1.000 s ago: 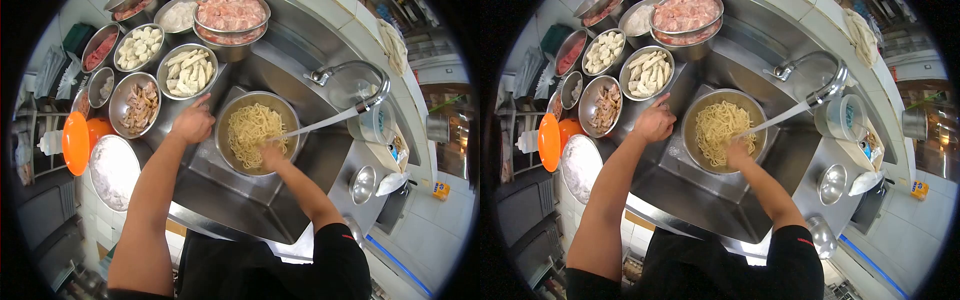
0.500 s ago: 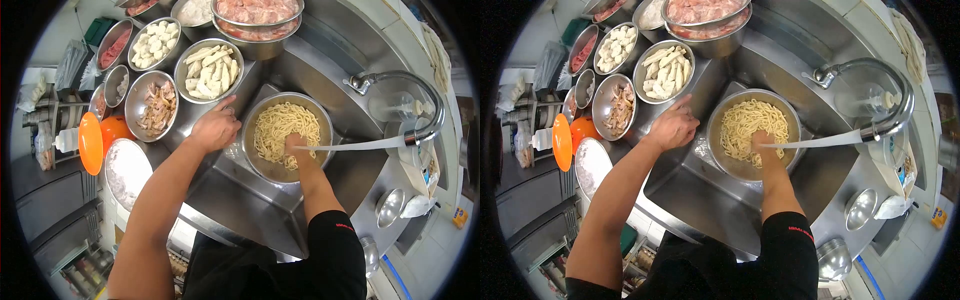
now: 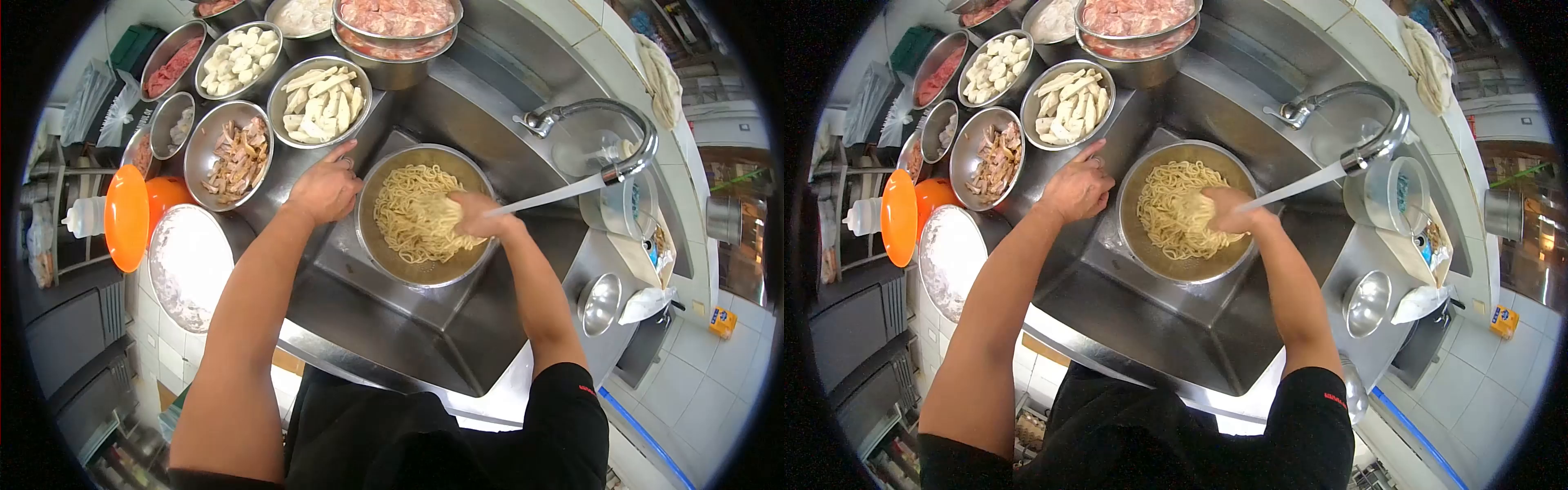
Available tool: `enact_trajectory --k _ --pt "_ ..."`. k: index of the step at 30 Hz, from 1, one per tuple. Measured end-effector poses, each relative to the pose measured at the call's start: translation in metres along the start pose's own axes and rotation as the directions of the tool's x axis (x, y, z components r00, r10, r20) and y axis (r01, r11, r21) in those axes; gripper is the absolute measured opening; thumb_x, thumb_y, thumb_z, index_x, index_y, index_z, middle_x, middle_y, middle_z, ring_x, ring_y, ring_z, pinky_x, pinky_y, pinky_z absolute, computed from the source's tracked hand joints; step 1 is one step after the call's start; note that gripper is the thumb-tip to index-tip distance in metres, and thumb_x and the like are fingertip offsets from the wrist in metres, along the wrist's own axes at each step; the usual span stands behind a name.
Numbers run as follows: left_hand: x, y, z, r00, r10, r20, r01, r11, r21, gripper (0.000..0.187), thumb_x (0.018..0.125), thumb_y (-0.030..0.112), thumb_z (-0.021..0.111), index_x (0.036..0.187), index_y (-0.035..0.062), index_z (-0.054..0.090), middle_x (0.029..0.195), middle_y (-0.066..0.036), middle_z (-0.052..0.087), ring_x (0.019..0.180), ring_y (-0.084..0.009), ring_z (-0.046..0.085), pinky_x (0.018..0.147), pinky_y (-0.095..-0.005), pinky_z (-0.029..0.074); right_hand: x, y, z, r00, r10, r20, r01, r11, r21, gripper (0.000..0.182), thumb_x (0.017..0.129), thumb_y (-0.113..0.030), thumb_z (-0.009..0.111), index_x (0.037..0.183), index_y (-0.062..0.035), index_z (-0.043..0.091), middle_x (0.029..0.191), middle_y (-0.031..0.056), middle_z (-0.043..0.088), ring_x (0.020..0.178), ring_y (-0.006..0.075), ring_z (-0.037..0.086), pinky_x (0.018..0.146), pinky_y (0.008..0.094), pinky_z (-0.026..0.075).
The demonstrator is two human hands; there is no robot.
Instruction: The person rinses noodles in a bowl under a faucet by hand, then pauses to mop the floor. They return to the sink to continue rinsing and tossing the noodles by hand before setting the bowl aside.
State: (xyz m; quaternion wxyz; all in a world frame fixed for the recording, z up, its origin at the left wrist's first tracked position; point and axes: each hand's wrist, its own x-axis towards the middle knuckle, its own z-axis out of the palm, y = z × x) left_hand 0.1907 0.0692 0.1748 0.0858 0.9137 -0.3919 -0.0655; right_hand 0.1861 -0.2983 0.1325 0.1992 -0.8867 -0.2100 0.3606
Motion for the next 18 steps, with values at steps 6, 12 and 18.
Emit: enact_trajectory --k 6,12,18 --pt "0.0 0.002 -0.001 1.0 0.008 -0.003 -0.008 1.0 0.004 0.007 0.078 0.016 0.07 0.075 0.0102 0.075 0.08 -0.009 0.074 0.1 -0.0252 0.069 0.135 -0.0466 0.028 -0.017 -0.03 -0.013 0.913 0.406 -0.047 -0.357 0.85 0.388 0.079 0.078 -0.04 0.093 0.142 0.0 0.067 0.133 0.0251 0.072 0.126 0.035 0.069 0.108 0.0439 0.053" --pt "0.0 0.0 0.0 1.0 0.015 -0.025 -0.016 1.0 -0.026 0.006 0.076 0.015 0.071 0.074 0.0101 0.073 0.079 -0.009 0.073 0.098 -0.0257 0.069 0.134 -0.0476 0.029 0.007 0.043 0.131 0.893 0.428 -0.14 0.053 0.209 0.976 0.074 0.093 -0.035 0.085 0.153 -0.0022 0.055 0.14 0.0169 0.07 0.123 0.0323 0.071 0.108 0.0474 0.055" --pt "0.001 0.0 -0.002 1.0 0.025 -0.01 -0.025 1.0 -0.015 0.004 0.077 0.015 0.072 0.076 0.011 0.072 0.079 -0.008 0.073 0.096 -0.0252 0.069 0.134 -0.0479 0.03 0.031 0.031 0.235 0.717 0.635 0.286 0.229 -0.602 0.765 0.086 0.099 -0.077 0.047 0.165 -0.0209 0.043 0.168 0.0099 0.046 0.15 0.0384 0.046 0.122 0.066 0.038"
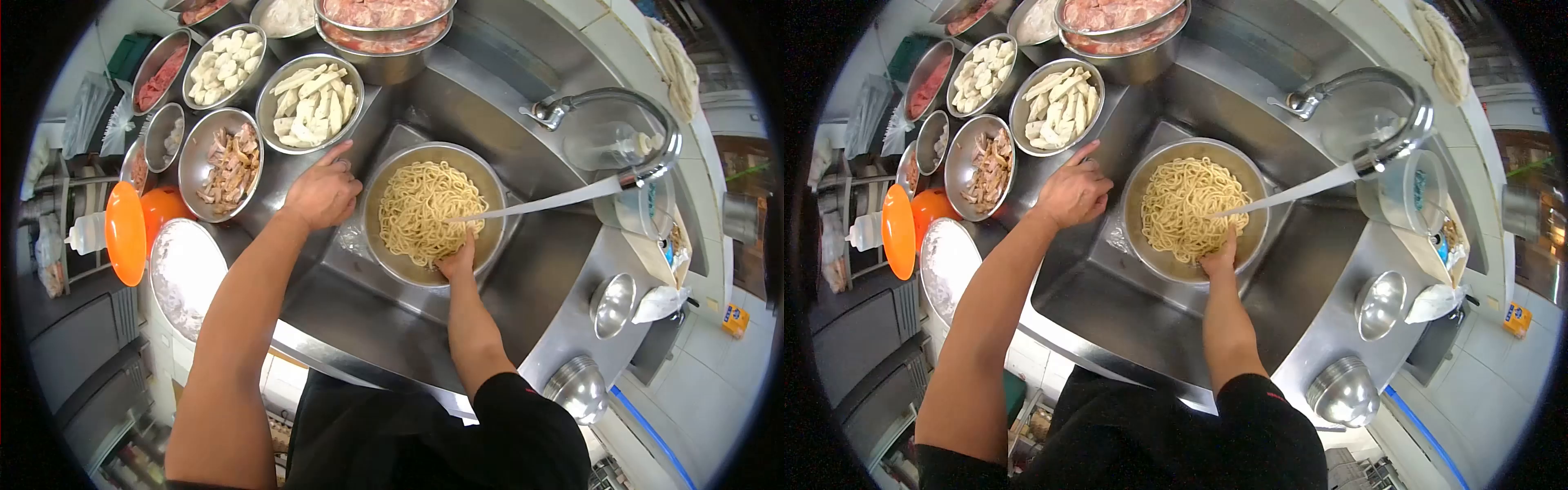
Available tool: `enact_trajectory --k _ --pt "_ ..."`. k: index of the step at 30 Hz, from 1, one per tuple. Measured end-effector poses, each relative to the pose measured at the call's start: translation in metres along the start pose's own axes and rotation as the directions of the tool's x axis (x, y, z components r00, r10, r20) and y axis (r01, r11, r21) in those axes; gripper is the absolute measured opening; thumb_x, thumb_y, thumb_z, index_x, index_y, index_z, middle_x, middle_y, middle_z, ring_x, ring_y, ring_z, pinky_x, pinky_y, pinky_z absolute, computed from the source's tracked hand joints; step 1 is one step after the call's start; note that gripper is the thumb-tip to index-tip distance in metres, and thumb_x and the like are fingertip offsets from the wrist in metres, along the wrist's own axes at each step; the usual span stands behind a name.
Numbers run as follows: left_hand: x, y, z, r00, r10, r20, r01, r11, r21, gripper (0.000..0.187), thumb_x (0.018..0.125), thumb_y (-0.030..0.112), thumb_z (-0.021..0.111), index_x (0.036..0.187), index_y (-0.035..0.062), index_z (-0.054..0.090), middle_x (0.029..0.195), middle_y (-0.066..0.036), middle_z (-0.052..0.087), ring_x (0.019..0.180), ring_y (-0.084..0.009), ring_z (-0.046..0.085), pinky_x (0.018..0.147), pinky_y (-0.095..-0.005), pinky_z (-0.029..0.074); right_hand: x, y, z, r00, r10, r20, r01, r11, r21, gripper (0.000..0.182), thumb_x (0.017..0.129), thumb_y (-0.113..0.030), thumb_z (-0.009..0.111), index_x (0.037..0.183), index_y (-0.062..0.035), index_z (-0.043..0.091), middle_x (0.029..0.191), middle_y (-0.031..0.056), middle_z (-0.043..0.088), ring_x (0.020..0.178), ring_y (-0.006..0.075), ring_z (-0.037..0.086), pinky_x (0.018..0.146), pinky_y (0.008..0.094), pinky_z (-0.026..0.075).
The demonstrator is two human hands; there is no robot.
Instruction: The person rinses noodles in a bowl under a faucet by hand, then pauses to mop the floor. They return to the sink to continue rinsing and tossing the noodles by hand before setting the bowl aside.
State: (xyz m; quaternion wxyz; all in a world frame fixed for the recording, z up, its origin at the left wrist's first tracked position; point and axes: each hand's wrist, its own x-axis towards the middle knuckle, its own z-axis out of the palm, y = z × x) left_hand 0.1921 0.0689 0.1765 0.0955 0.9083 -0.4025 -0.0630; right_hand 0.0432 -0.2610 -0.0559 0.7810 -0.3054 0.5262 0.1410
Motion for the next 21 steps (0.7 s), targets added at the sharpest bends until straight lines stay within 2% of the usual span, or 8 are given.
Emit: enact_trajectory --k 1,3,4,8,13,15,18,21 --pt "0.0 0.0 0.0 1.0 -0.004 -0.007 0.004 1.0 0.005 0.003 0.077 0.015 0.072 0.077 0.0113 0.072 0.079 -0.007 0.073 0.096 -0.0249 0.069 0.134 -0.048 0.031 0.007 0.009 -0.001 1.0 0.016 0.006 -0.016 1.0 0.005 0.086 0.099 -0.077 0.047 0.165 -0.0209 0.043 0.168 0.0099 0.046 0.15 0.0384 0.046 0.122 0.066 0.038" --pt "0.002 -0.001 -0.002 1.0 0.0 -0.002 0.0 1.0 -0.008 0.003 0.077 0.014 0.072 0.078 0.0114 0.072 0.079 -0.007 0.073 0.096 -0.0247 0.07 0.133 -0.0483 0.032 0.026 0.022 0.0 0.986 -0.085 0.141 0.019 0.91 0.415 0.088 0.098 -0.078 0.048 0.165 -0.0204 0.044 0.169 0.0092 0.044 0.151 0.0394 0.045 0.122 0.0662 0.036" --pt "0.001 -0.002 -0.001 1.0 0.012 -0.01 -0.012 0.999 -0.034 0.003 0.076 0.014 0.073 0.078 0.0114 0.072 0.079 -0.007 0.073 0.096 -0.0245 0.07 0.133 -0.0486 0.032 0.034 0.025 -0.001 0.96 -0.154 0.235 0.03 0.888 0.459 0.092 0.097 -0.082 0.047 0.166 -0.0209 0.043 0.167 0.0098 0.046 0.15 0.0403 0.046 0.122 0.0675 0.036" --pt "0.0 -0.004 0.0 1.0 0.021 -0.019 -0.022 0.999 -0.041 0.005 0.076 0.012 0.074 0.081 0.0112 0.074 0.079 -0.006 0.072 0.093 -0.024 0.07 0.132 -0.0497 0.034 0.032 0.014 0.01 0.95 -0.115 0.291 -0.031 0.89 0.454 0.09 0.098 -0.083 0.044 0.163 -0.021 0.047 0.166 0.0081 0.048 0.151 0.0402 0.045 0.124 0.0663 0.036" --pt "0.001 -0.002 0.002 0.999 0.023 -0.045 -0.025 0.999 -0.044 0.007 0.075 0.012 0.075 0.082 0.0108 0.074 0.076 -0.006 0.07 0.092 -0.0237 0.069 0.132 -0.0496 0.035 0.045 0.016 0.011 0.927 -0.202 0.315 0.045 0.896 0.442 0.09 0.097 -0.084 0.046 0.161 -0.0203 0.051 0.163 0.0089 0.053 0.146 0.0408 0.051 0.119 0.0684 0.042" --pt "0.001 0.0 -0.001 1.0 0.004 -0.014 -0.003 1.0 0.006 0.006 0.075 0.012 0.074 0.081 0.0113 0.074 0.076 -0.005 0.069 0.092 -0.0234 0.069 0.132 -0.0493 0.034 0.061 0.016 0.004 0.906 -0.206 0.37 0.017 0.891 0.453 0.085 0.098 -0.079 0.048 0.159 -0.0189 0.053 0.16 0.0101 0.056 0.143 0.0411 0.055 0.118 0.0666 0.045" --pt "0.001 0.0 0.0 1.0 -0.005 -0.008 0.005 1.0 -0.014 0.005 0.074 0.012 0.074 0.079 0.0117 0.073 0.078 -0.005 0.069 0.093 -0.0232 0.069 0.132 -0.049 0.034 0.077 0.015 0.003 0.938 -0.224 0.265 0.107 0.913 0.393 0.076 0.101 -0.064 0.05 0.156 -0.012 0.055 0.155 0.0143 0.06 0.138 0.0421 0.059 0.116 0.0626 0.049" --pt "0.0 0.0 0.0 1.0 0.005 -0.03 -0.005 1.0 -0.017 0.002 0.075 0.012 0.073 0.077 0.0117 0.072 0.08 -0.006 0.069 0.094 -0.0237 0.07 0.133 -0.049 0.034 0.08 -0.001 0.008 0.907 -0.299 0.296 0.179 0.912 0.37 0.073 0.102 -0.055 0.051 0.156 -0.0062 0.053 0.152 0.0171 0.062 0.137 0.0422 0.06 0.116 0.0632 0.049"
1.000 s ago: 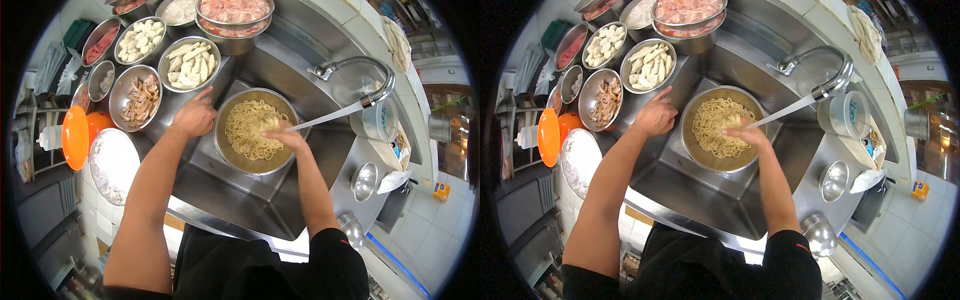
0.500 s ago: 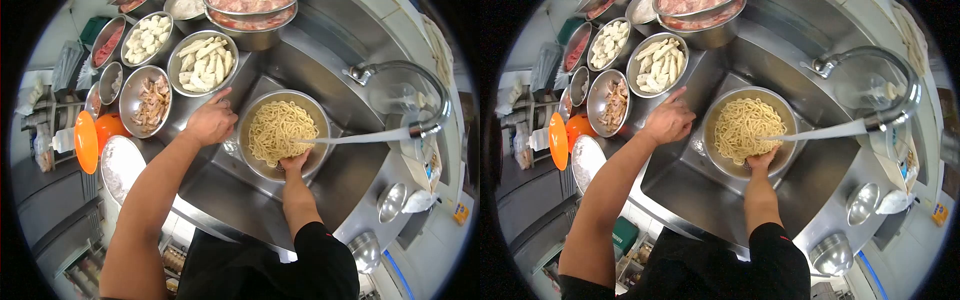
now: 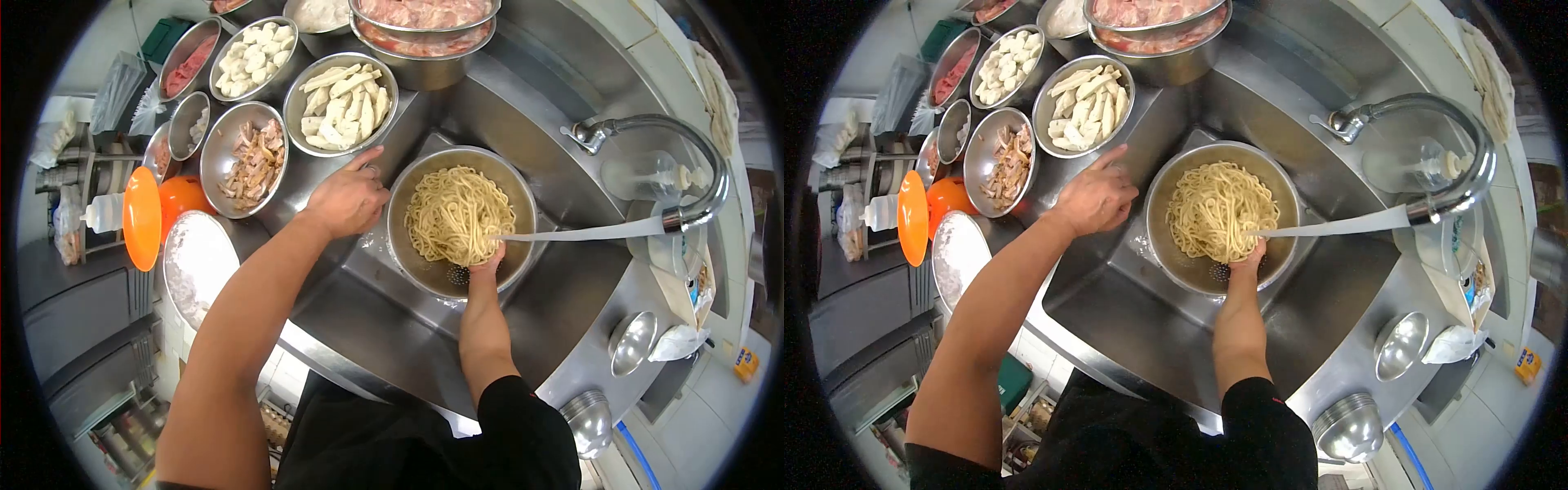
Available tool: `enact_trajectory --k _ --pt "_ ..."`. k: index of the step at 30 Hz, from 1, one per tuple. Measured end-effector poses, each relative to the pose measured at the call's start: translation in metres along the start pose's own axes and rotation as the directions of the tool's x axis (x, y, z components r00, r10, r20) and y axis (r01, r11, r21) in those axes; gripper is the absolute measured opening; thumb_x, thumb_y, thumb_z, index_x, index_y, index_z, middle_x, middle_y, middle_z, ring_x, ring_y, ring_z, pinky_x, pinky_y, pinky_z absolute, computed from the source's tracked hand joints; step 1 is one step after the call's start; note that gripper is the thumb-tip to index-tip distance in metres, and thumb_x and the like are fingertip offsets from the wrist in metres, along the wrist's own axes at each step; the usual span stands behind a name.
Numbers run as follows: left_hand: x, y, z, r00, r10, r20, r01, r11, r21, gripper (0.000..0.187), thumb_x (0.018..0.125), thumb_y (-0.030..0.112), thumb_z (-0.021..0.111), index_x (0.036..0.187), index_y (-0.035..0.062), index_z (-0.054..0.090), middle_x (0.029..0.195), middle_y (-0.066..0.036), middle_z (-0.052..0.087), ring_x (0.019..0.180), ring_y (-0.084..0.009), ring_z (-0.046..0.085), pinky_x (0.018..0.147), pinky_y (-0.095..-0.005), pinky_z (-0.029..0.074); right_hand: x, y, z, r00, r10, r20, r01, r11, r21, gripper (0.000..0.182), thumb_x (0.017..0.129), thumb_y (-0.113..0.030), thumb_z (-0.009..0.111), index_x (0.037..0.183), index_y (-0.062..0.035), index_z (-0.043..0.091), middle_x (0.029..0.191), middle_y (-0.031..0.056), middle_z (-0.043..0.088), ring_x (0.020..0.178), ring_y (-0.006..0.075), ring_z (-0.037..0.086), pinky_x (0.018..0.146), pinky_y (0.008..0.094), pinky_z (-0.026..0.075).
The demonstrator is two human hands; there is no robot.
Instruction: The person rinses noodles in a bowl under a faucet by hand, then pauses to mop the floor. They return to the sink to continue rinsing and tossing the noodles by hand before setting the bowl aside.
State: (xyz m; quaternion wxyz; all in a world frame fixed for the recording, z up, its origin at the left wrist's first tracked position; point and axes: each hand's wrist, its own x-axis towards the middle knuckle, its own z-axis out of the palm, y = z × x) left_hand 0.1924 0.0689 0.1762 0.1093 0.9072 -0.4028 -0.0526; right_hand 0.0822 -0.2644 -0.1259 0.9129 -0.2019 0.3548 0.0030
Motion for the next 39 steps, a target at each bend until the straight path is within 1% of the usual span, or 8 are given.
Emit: enact_trajectory --k 6,10,12,17,19,22,27,39 --pt "-0.001 -0.002 0.004 1.0 -0.008 0.021 0.008 1.0 0.004 0.002 0.077 0.013 0.072 0.076 0.0116 0.072 0.081 -0.006 0.071 0.097 -0.0242 0.069 0.134 -0.049 0.031 -0.027 -0.079 0.065 0.988 0.13 0.084 -0.093 0.932 -0.35 0.057 0.096 -0.026 0.072 0.143 0.0028 0.058 0.128 0.0232 0.072 0.107 0.0377 0.076 0.09 0.0506 0.067" --pt "0.0 0.002 -0.002 0.998 -0.02 0.068 0.017 0.999 0.046 0.004 0.078 0.015 0.072 0.075 0.0113 0.072 0.081 -0.007 0.072 0.097 -0.025 0.069 0.134 -0.049 0.03 -0.058 -0.079 0.141 0.998 0.053 -0.019 -0.04 0.443 -0.896 0.072 0.089 -0.026 0.086 0.145 0.008 0.056 0.132 0.0241 0.072 0.112 0.036 0.076 0.092 0.0447 0.065" --pt "-0.001 0.001 0.003 1.0 -0.009 0.028 0.008 0.999 0.036 0.004 0.078 0.015 0.072 0.076 0.0112 0.072 0.081 -0.007 0.072 0.097 -0.0254 0.069 0.134 -0.0491 0.03 -0.068 -0.069 0.157 0.977 -0.092 0.192 0.147 -0.367 -0.919 0.076 0.087 -0.027 0.085 0.147 0.0089 0.056 0.139 0.0274 0.069 0.126 0.0401 0.07 0.106 0.0434 0.056" --pt "-0.002 0.0 0.001 1.0 -0.006 0.027 0.005 0.999 0.035 0.005 0.078 0.015 0.071 0.075 0.0107 0.072 0.08 -0.007 0.073 0.096 -0.026 0.068 0.134 -0.0493 0.031 -0.023 -0.063 0.153 0.975 0.193 0.111 0.134 -0.112 -0.985 0.093 0.079 -0.033 0.091 0.16 -0.0108 0.051 0.165 0.0311 0.043 0.155 0.0428 0.042 0.124 0.0525 0.038" --pt "-0.001 -0.002 0.001 1.0 0.013 0.002 -0.013 1.0 -0.016 0.005 0.078 0.014 0.07 0.075 0.0105 0.072 0.078 -0.007 0.072 0.093 -0.0265 0.068 0.134 -0.0494 0.031 -0.048 -0.016 0.169 0.998 -0.054 -0.039 -0.065 -0.688 -0.723 0.106 0.072 -0.032 0.097 0.164 -0.0278 0.045 0.174 0.0283 0.022 0.158 0.0505 0.03 0.119 0.0683 0.038" --pt "-0.001 -0.001 -0.001 1.0 0.023 -0.01 -0.023 1.0 -0.012 0.005 0.078 0.014 0.071 0.074 0.0104 0.072 0.077 -0.008 0.071 0.091 -0.0264 0.069 0.133 -0.0492 0.031 -0.036 0.013 0.146 0.999 -0.034 -0.006 -0.028 -0.673 -0.739 0.116 0.065 -0.032 0.101 0.165 -0.0365 0.041 0.176 0.0248 0.007 0.157 0.0566 0.021 0.112 0.0805 0.038" --pt "-0.002 -0.002 0.002 1.0 0.011 0.014 -0.011 1.0 0.011 0.004 0.078 0.014 0.071 0.076 0.0109 0.073 0.078 -0.007 0.072 0.091 -0.0252 0.07 0.134 -0.0483 0.031 0.039 -0.02 0.078 0.993 0.017 0.113 0.097 -0.655 -0.749 0.101 0.071 -0.035 0.095 0.16 -0.0133 0.05 0.137 0.0261 0.069 0.129 0.0384 0.066 0.112 0.0414 0.053" --pt "-0.002 0.0 0.0 0.997 -0.032 0.069 0.031 0.999 0.018 0.007 0.079 0.015 0.07 0.075 0.0105 0.074 0.08 -0.007 0.073 0.099 -0.024 0.069 0.135 -0.0472 0.028 -0.114 -0.132 0.241 0.899 0.421 0.125 0.424 -0.759 -0.495 0.08 0.082 -0.025 0.079 0.154 -0.0033 0.055 0.143 0.0283 0.066 0.134 0.0435 0.062 0.114 0.0464 0.05"
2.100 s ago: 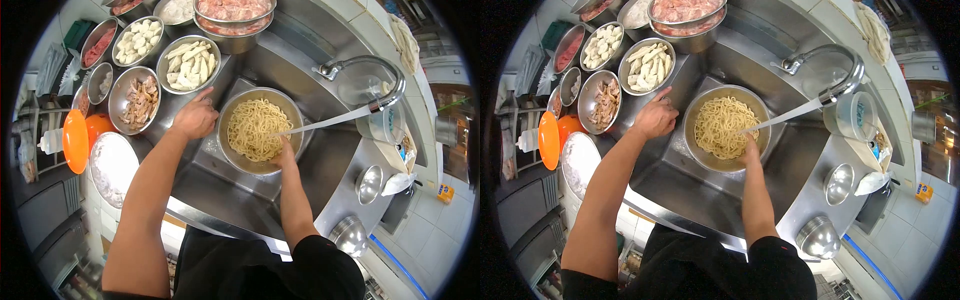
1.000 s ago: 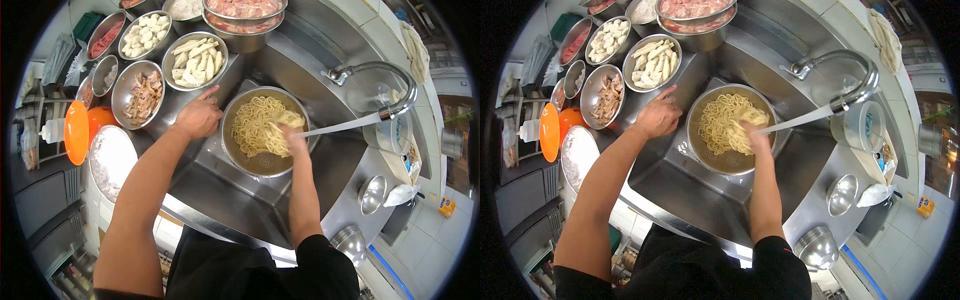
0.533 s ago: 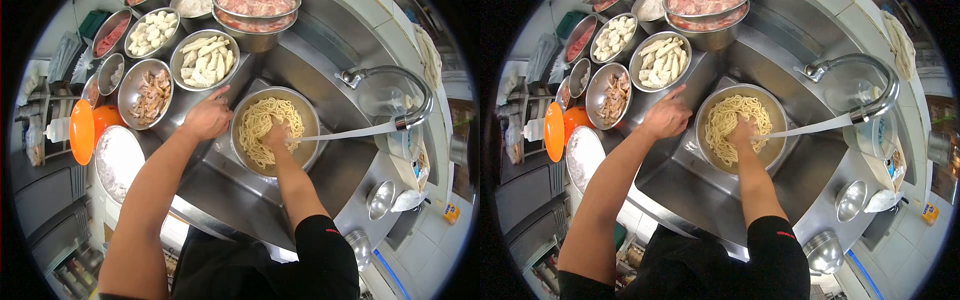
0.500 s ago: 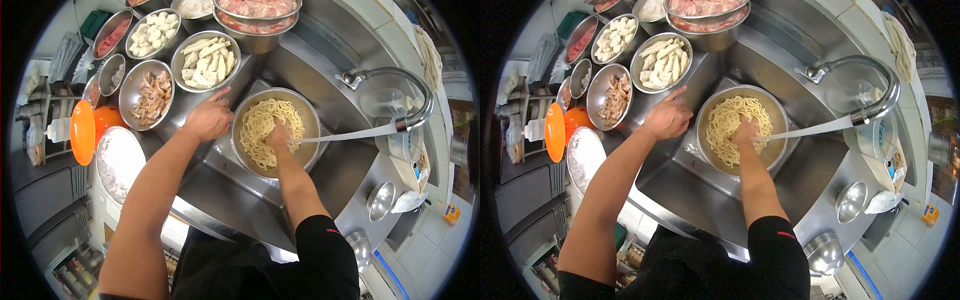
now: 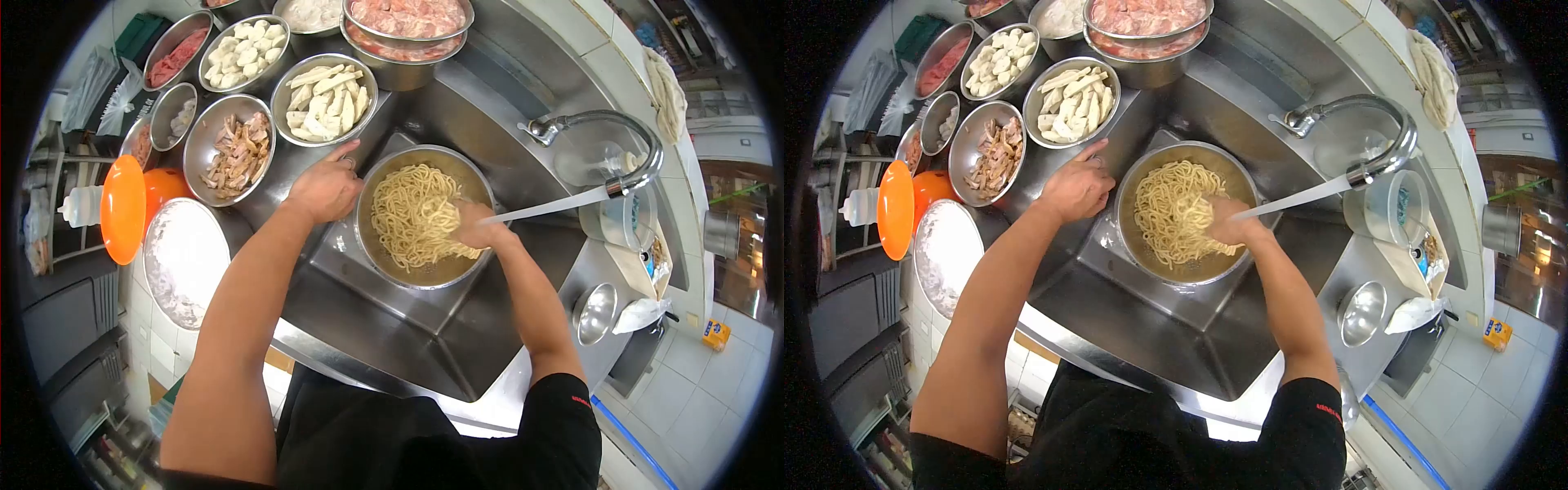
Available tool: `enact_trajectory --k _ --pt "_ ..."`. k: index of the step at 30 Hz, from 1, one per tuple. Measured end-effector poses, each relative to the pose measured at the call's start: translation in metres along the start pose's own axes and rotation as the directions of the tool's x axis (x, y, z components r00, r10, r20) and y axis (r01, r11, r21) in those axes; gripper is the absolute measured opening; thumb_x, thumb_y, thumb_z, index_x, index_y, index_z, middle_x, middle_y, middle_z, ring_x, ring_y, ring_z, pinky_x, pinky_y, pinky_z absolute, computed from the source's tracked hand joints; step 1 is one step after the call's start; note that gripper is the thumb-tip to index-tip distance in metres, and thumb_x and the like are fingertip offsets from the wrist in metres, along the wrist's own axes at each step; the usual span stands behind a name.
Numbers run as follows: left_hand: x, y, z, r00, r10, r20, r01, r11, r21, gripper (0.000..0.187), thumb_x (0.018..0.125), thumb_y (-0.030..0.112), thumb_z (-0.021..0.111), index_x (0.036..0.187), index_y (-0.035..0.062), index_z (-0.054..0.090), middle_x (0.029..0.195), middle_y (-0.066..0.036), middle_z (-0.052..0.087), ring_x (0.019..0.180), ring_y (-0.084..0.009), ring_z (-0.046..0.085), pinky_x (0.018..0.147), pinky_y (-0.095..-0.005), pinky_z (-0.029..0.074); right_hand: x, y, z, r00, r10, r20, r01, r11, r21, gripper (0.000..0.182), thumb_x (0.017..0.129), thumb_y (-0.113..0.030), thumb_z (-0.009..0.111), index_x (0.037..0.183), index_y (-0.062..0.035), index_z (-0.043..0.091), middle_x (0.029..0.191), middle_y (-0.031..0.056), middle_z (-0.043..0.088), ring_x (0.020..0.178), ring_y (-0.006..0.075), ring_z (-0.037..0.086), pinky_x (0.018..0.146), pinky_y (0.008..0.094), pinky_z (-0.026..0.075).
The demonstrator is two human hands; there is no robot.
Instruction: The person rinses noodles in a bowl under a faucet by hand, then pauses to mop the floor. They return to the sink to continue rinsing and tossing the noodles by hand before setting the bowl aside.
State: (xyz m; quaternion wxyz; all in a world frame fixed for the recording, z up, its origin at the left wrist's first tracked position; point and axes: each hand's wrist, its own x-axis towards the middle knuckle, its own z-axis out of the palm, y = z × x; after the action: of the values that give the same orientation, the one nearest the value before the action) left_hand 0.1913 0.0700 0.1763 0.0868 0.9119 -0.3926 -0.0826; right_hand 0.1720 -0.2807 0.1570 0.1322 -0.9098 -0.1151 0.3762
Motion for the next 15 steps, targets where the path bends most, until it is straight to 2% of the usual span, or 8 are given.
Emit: enact_trajectory --k 2,5,7,8,9,11,15 --pt "0.0 0.001 0.0 1.0 -0.006 0.008 0.006 1.0 0.029 0.008 0.08 0.015 0.07 0.075 0.0103 0.074 0.08 -0.008 0.074 0.099 -0.0239 0.069 0.135 -0.0466 0.027 -0.021 -0.012 -0.026 1.0 0.013 -0.005 -0.013 1.0 -0.017 0.073 0.083 -0.02 0.077 0.152 -0.0045 0.058 0.14 0.029 0.067 0.13 0.0439 0.065 0.111 0.0478 0.052" --pt "0.0 0.002 0.001 1.0 -0.015 -0.001 0.016 1.0 0.013 0.008 0.08 0.015 0.07 0.075 0.0108 0.075 0.08 -0.007 0.074 0.099 -0.0237 0.069 0.136 -0.0459 0.026 -0.043 -0.013 -0.056 0.999 -0.038 -0.003 0.038 0.997 0.074 0.067 0.083 -0.017 0.076 0.146 -0.003 0.06 0.131 0.0302 0.07 0.124 0.0452 0.067 0.107 0.0501 0.053" --pt "-0.001 0.001 0.002 1.0 -0.009 -0.014 0.009 1.0 0.02 0.008 0.081 0.015 0.071 0.075 0.011 0.075 0.079 -0.007 0.074 0.099 -0.0234 0.069 0.135 -0.0456 0.026 -0.054 -0.014 -0.07 0.998 -0.025 -0.058 0.032 0.993 0.117 0.061 0.083 -0.016 0.076 0.14 -0.0017 0.061 0.124 0.0303 0.072 0.121 0.0462 0.068 0.104 0.0507 0.054" --pt "0.0 0.001 0.003 1.0 -0.004 -0.024 0.004 1.0 0.03 0.009 0.081 0.015 0.071 0.074 0.0112 0.075 0.079 -0.007 0.074 0.099 -0.0231 0.069 0.135 -0.0454 0.026 -0.057 -0.01 -0.07 0.992 -0.031 -0.123 0.042 0.996 0.083 0.052 0.082 -0.013 0.074 0.132 -0.0009 0.064 0.121 0.0276 0.074 0.118 0.0456 0.069 0.101 0.0506 0.054" --pt "0.0 0.001 0.003 1.0 -0.003 -0.025 0.003 1.0 0.03 0.009 0.081 0.015 0.071 0.074 0.0112 0.075 0.079 -0.007 0.074 0.099 -0.0231 0.069 0.135 -0.0454 0.026 -0.06 -0.007 -0.071 0.992 -0.03 -0.123 0.04 0.996 0.083 0.052 0.082 -0.013 0.074 0.132 -0.0009 0.064 0.121 0.0276 0.074 0.118 0.0456 0.069 0.101 0.0506 0.054" --pt "-0.001 0.0 0.004 1.0 -0.006 -0.019 0.007 1.0 0.027 0.009 0.081 0.015 0.071 0.074 0.0111 0.075 0.078 -0.007 0.074 0.099 -0.0225 0.069 0.135 -0.0451 0.026 -0.063 -0.003 -0.073 0.964 -0.119 -0.236 0.14 0.988 0.072 0.056 0.087 -0.012 0.074 0.14 -0.0019 0.06 0.123 0.0282 0.073 0.12 0.0464 0.069 0.103 0.0516 0.054" --pt "-0.001 -0.001 0.005 0.999 0.011 -0.049 -0.01 1.0 0.024 0.009 0.081 0.016 0.071 0.074 0.0113 0.074 0.078 -0.007 0.074 0.097 -0.0222 0.069 0.135 -0.0449 0.027 -0.064 -0.003 -0.075 0.961 -0.089 -0.262 0.122 0.986 0.112 0.053 0.089 -0.011 0.072 0.14 -0.003 0.06 0.123 0.0284 0.073 0.12 0.0468 0.069 0.103 0.0523 0.054"
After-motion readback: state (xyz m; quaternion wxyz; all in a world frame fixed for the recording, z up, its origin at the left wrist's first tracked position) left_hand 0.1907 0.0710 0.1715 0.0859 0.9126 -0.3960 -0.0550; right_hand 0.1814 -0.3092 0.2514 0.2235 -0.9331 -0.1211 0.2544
